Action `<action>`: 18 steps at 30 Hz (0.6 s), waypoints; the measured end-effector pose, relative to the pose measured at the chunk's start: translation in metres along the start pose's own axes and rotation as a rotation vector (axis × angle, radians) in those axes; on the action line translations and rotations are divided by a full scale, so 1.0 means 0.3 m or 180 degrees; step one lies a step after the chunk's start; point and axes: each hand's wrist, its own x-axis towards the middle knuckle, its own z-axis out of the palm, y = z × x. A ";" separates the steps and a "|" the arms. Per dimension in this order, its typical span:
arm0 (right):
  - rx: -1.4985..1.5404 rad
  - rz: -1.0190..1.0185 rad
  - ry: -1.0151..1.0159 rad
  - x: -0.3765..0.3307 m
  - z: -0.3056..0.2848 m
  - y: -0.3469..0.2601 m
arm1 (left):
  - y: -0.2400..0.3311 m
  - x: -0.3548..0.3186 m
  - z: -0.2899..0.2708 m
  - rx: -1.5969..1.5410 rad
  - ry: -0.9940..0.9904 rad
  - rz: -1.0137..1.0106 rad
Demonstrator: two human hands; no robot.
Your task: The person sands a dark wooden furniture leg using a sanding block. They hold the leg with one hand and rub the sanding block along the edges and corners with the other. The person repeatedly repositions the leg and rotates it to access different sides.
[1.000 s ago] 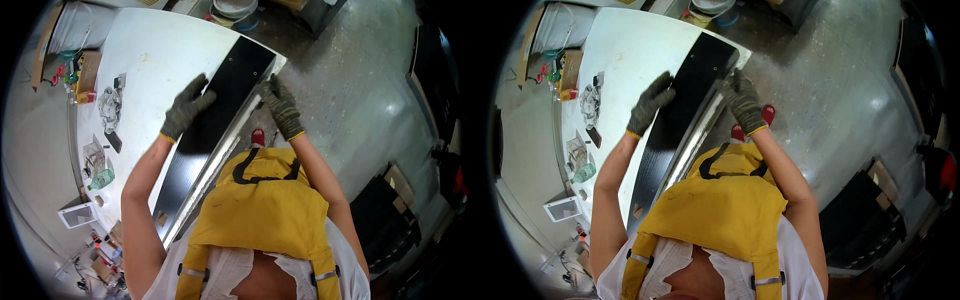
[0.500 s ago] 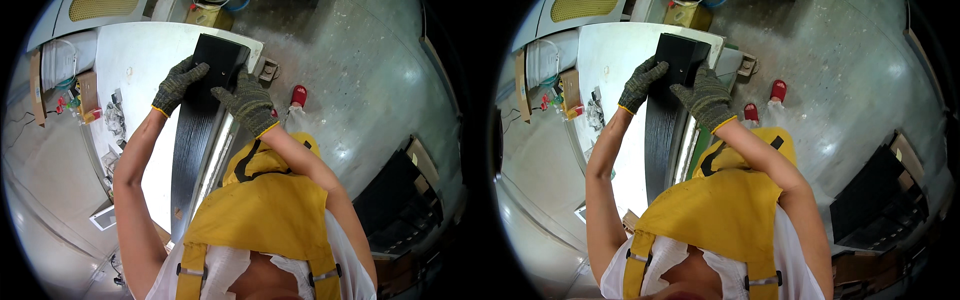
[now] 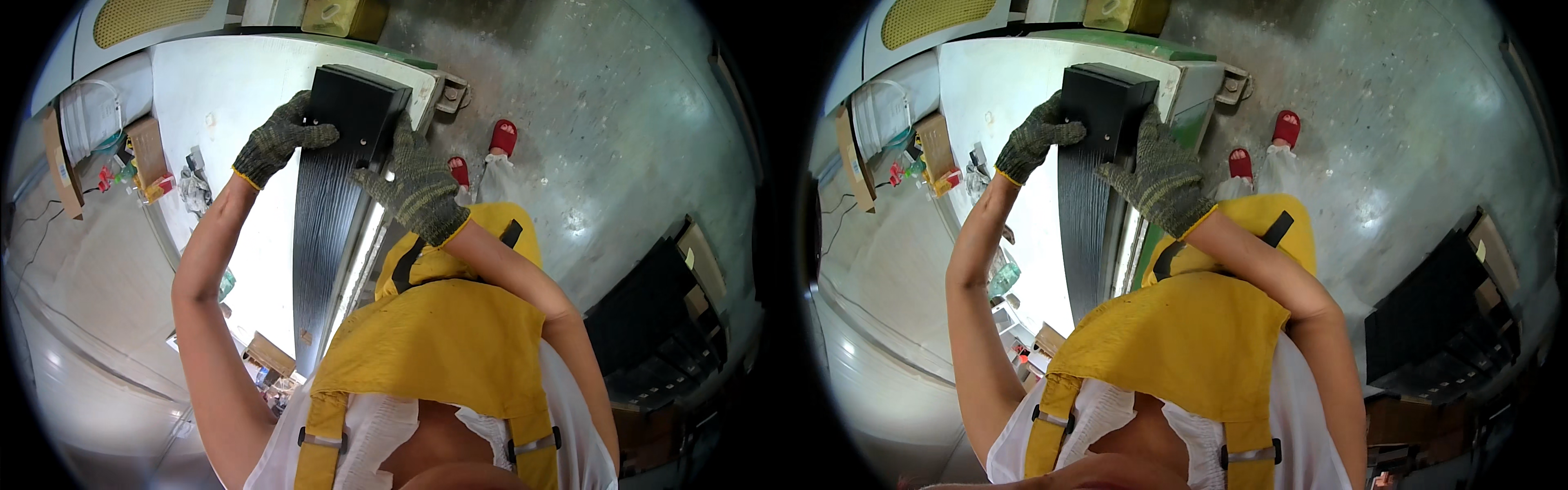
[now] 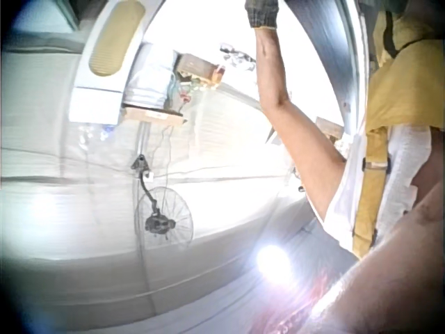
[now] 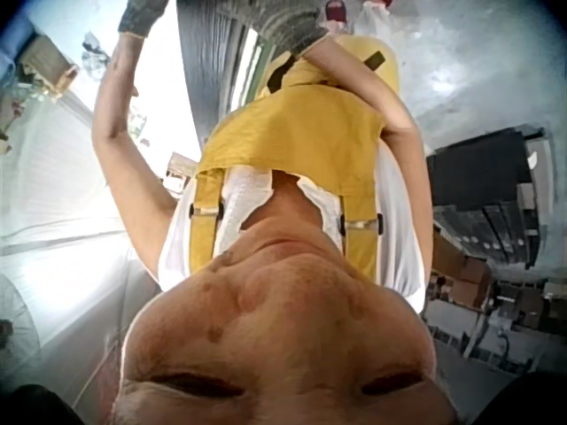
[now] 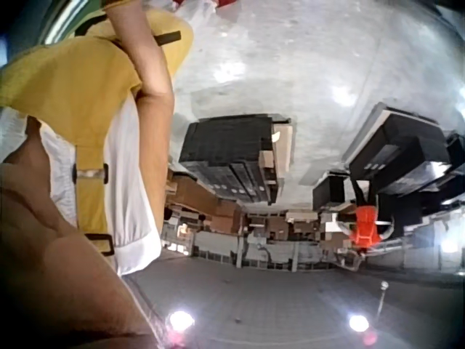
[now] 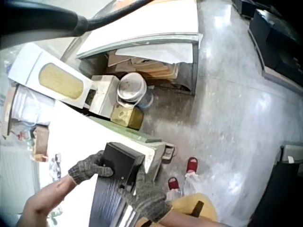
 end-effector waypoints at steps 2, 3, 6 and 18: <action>-0.0046 0.0046 -0.0132 0.001 -0.012 0.002 | 0.001 0.007 -0.007 0.0031 -0.0026 -0.0045; -0.0071 0.0098 -0.0236 -0.002 -0.029 -0.003 | -0.002 0.009 -0.010 0.0042 -0.0034 -0.0068; -0.0146 0.0051 -0.0357 -0.004 -0.033 0.016 | -0.014 0.006 -0.007 0.0029 -0.0030 0.0015; 0.1080 -0.0867 -0.0019 0.108 -0.262 0.127 | -0.076 -0.243 0.189 0.1587 0.1422 0.0900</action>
